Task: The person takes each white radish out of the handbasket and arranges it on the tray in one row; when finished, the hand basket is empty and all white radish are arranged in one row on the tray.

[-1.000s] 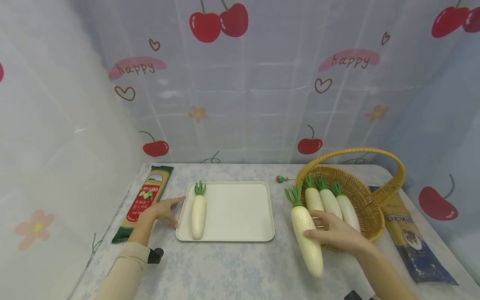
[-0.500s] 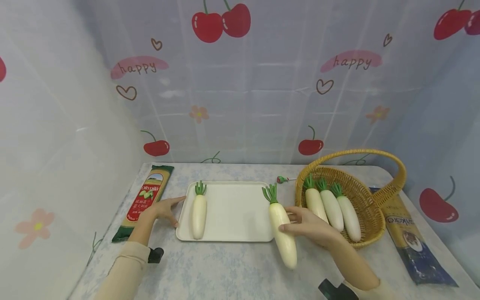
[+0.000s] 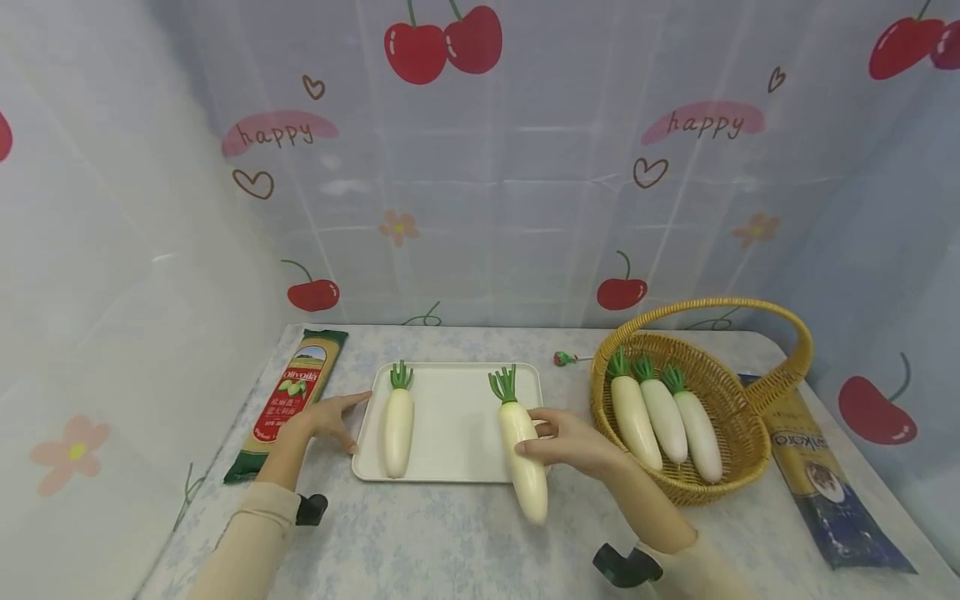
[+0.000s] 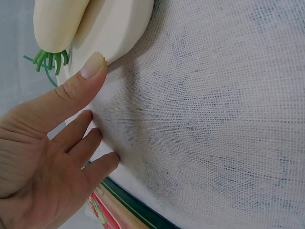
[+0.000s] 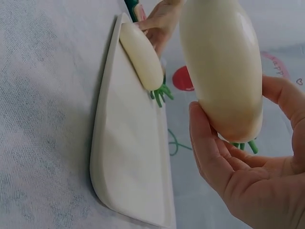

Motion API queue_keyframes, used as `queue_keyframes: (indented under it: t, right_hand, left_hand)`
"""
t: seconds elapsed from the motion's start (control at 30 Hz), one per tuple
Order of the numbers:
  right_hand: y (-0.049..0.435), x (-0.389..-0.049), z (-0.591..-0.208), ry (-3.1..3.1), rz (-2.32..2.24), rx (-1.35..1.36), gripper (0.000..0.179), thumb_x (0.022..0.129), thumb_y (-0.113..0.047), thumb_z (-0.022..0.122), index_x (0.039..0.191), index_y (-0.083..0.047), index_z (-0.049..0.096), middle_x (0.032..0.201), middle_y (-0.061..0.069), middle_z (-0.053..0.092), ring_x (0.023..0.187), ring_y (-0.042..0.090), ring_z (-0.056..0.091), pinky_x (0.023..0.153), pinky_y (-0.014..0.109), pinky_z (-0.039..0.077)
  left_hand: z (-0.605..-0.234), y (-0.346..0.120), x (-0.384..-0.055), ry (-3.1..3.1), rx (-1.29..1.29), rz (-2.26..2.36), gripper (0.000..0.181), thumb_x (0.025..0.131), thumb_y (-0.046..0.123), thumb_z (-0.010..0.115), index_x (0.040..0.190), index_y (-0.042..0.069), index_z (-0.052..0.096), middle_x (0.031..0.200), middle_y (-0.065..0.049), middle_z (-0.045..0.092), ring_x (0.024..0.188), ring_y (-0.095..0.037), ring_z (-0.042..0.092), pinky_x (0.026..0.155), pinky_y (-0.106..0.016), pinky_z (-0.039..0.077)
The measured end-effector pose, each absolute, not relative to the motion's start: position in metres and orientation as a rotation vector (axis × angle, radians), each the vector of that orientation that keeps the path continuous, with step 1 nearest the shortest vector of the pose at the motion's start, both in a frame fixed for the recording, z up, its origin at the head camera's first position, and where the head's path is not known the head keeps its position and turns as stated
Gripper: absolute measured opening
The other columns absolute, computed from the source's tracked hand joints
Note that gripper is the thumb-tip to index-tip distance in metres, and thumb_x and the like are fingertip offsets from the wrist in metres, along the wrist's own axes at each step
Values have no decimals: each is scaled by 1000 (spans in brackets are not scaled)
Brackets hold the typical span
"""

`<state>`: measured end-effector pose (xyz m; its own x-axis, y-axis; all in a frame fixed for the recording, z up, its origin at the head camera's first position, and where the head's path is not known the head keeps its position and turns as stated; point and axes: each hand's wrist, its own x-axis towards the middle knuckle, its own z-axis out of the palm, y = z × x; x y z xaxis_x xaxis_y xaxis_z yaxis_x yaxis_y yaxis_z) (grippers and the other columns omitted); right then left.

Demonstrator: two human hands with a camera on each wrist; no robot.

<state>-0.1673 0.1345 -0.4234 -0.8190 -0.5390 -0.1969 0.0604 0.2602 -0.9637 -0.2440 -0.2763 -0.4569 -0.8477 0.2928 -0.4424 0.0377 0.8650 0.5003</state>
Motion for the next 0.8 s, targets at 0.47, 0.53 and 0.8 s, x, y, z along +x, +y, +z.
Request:
queue_keyframes:
  t: [0.47, 0.53, 0.8]
  right_hand:
    - [98, -189, -440, 1980, -1638, -365, 64, 83, -17, 69, 134, 9, 41, 103, 17, 66, 87, 20, 65, 75, 37, 56]
    - [93, -192, -443, 1951, -1653, -361, 62, 83, -17, 68, 133, 10, 43, 102, 17, 66, 87, 20, 65, 75, 37, 56]
    - [71, -199, -454, 1938, -1664, -320, 60, 82, -14, 68, 131, 12, 44, 102, 18, 64, 86, 20, 64, 75, 37, 56]
  left_hand:
    - [-456, -275, -243, 2523, 236, 653, 105, 62, 17, 88, 148, 6, 29, 147, -31, 26, 135, -49, 22, 105, -61, 27]
    - [-456, -275, -243, 2523, 236, 654, 105, 62, 17, 88, 148, 5, 28, 147, -31, 26, 135, -48, 22, 106, -61, 27]
    - [-455, -275, -242, 2527, 246, 661, 105, 61, 17, 88, 147, 4, 29, 146, -32, 27, 135, -48, 23, 106, -60, 28]
